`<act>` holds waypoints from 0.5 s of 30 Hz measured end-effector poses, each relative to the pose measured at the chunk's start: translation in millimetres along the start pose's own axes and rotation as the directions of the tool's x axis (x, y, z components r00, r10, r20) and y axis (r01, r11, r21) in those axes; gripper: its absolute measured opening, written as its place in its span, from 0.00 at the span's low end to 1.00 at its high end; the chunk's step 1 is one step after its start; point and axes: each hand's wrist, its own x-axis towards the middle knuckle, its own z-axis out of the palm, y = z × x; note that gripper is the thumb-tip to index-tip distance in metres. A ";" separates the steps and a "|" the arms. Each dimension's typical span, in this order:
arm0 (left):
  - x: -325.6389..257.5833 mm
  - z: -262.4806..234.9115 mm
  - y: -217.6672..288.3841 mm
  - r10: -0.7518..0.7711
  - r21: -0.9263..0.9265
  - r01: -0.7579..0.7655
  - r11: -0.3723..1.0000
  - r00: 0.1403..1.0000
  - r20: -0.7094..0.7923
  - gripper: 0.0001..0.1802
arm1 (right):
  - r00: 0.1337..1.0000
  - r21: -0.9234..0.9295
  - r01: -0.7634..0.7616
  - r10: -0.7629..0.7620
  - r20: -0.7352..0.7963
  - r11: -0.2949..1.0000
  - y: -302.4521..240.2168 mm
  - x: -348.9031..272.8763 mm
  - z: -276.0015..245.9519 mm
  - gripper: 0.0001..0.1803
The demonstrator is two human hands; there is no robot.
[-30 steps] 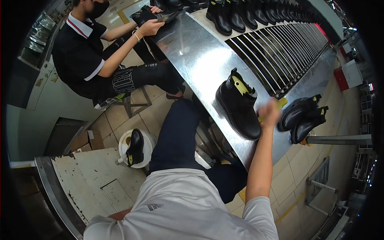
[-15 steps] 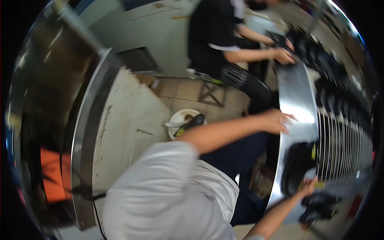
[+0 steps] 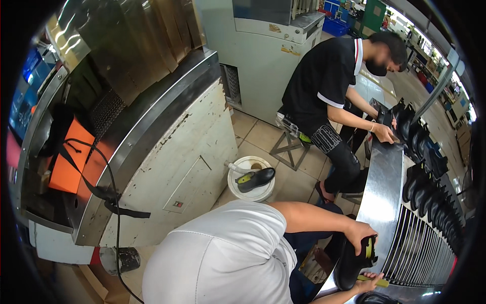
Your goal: The person uses a yellow-handled brush to polish black leather boots on a metal workbench. They repeatedly rub the brush against the boot surface, rotate the boot to access different sides, and place the finished boots on a roller conveyor.
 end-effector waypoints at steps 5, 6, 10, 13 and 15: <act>-68.0 -33.0 161.0 -0.177 0.304 0.240 0.922 0.959 -0.220 0.38 | 0.997 -0.050 0.072 -0.073 -0.022 0.996 18.7 5.3 3.8 0.18; -89.5 -54.7 188.5 -0.190 0.339 0.289 0.895 0.936 -0.296 0.38 | 0.998 0.023 -0.010 0.008 0.055 1.000 26.1 7.1 1.5 0.18; -187.0 -157.3 333.7 0.192 0.596 0.394 0.699 0.701 -0.687 0.35 | 0.999 -0.013 0.048 -0.048 0.004 0.999 8.2 -22.8 12.8 0.17; -247.8 -196.4 425.5 0.491 0.508 0.684 0.523 0.245 -0.836 0.30 | 0.985 -0.031 0.095 -0.099 -0.142 0.995 -1.7 -12.0 -5.5 0.17; -274.1 -219.5 457.0 0.780 0.323 0.941 0.100 0.127 -0.612 0.25 | 0.986 0.031 0.072 -0.067 -0.155 0.997 3.8 -0.7 -36.2 0.15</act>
